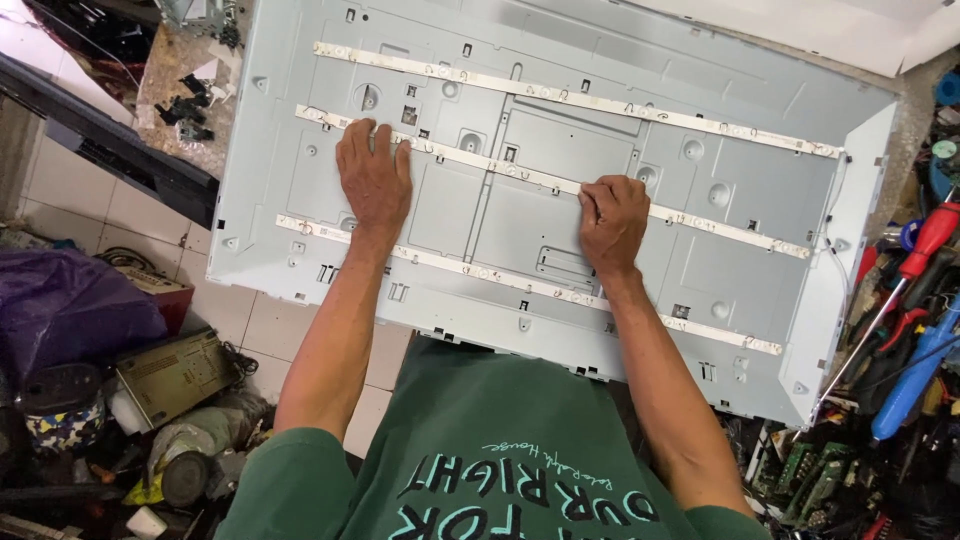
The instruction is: The person positions and presses multiple LED light strips onto the interior back panel of a TV chassis. They align each strip along pre-marked slots and smooth them down to ensure adhesion, working from the bottom upward across the panel.
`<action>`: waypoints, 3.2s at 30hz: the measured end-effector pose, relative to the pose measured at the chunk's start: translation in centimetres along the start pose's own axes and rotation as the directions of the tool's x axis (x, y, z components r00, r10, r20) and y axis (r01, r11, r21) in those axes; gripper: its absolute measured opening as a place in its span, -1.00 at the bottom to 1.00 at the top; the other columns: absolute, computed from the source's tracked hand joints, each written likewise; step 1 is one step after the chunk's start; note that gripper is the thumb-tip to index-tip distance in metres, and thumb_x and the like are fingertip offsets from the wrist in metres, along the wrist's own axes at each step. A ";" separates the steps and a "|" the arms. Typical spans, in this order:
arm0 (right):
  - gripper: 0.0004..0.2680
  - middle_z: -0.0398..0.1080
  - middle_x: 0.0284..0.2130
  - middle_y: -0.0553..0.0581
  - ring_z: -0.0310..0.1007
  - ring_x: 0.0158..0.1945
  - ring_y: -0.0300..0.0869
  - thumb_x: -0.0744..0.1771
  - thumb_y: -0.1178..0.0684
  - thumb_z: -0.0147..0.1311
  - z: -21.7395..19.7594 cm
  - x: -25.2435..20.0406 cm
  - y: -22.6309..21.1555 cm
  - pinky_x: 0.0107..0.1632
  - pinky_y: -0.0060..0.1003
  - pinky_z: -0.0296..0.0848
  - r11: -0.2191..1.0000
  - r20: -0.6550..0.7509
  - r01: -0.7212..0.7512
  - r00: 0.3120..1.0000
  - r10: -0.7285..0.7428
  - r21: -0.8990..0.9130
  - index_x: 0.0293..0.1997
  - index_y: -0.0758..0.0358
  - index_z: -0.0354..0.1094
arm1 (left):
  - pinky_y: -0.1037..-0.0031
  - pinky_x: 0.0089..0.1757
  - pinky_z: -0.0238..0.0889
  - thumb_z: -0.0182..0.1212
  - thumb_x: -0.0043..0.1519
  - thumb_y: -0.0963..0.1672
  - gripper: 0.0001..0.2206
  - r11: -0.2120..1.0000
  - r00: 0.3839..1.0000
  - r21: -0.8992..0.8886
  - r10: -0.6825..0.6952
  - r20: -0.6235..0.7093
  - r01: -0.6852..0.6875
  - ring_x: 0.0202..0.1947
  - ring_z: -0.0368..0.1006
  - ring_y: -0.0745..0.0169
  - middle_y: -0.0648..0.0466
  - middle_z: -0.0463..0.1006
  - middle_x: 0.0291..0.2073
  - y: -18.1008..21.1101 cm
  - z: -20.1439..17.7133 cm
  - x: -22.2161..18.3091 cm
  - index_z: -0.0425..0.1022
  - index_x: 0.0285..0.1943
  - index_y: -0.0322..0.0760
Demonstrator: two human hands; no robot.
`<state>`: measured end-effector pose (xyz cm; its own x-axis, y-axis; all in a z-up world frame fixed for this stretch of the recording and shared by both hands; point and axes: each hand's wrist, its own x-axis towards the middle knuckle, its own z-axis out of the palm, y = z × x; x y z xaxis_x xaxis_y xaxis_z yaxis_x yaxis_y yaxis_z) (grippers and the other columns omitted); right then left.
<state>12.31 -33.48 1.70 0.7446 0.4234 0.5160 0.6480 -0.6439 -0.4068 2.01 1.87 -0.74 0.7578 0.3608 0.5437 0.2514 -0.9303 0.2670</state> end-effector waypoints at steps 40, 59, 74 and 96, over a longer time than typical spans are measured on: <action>-0.95 0.31 -0.32 -0.05 0.36 -0.14 -0.07 0.39 0.10 0.18 -0.2 0.4 -0.1 -0.04 -0.13 0.30 1.000 -0.005 0.008 1.000 -0.008 0.003 -0.25 0.09 0.48 | 0.19 0.05 0.14 0.35 0.36 -0.06 -0.88 0.931 0.930 -0.103 0.358 0.083 -0.350 0.02 0.38 0.06 0.03 0.43 -0.13 2.4 -0.1 1.0 0.60 -0.09 -0.13; -0.95 0.29 -0.34 -0.04 0.35 -0.14 -0.06 0.39 0.09 0.15 0.2 0.4 -0.1 0.00 -0.08 0.29 0.999 0.023 -0.017 1.000 0.016 0.039 -0.25 0.08 0.43 | 0.16 0.06 0.15 0.37 0.32 -0.07 -0.85 0.924 0.929 -0.136 0.367 0.044 -0.358 -0.16 0.37 0.03 0.03 0.33 -0.30 2.0 0.9 1.7 0.56 -0.10 -0.17; -0.98 0.27 -0.31 -0.05 0.33 -0.10 -0.06 0.39 0.10 0.15 0.1 0.1 -0.1 0.02 -0.08 0.28 1.000 0.059 -0.004 0.998 0.005 -0.024 -0.19 0.07 0.43 | 0.16 0.26 0.08 0.37 0.31 -0.10 -0.70 0.978 0.978 -0.072 0.199 0.060 -0.195 0.20 0.34 -0.06 -0.12 0.45 -0.01 0.5 -3.4 2.2 0.46 0.14 -0.30; -0.96 0.26 -0.33 -0.06 0.33 -0.12 -0.10 0.40 0.06 0.13 0.4 -0.2 0.2 0.03 -0.10 0.29 1.000 0.052 -0.013 0.999 0.015 -0.026 -0.21 0.05 0.41 | 0.29 0.05 0.22 0.18 0.43 -0.07 -0.89 0.973 0.969 0.040 0.222 0.112 -0.227 0.11 0.37 0.10 0.05 0.42 -0.06 -2.2 -2.3 1.2 0.55 0.04 -0.07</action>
<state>12.39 -33.43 1.17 0.7613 0.4467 0.4701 0.6338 -0.6656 -0.3940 0.94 4.45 1.17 0.8571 0.1358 0.4969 0.0965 -0.9899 0.1042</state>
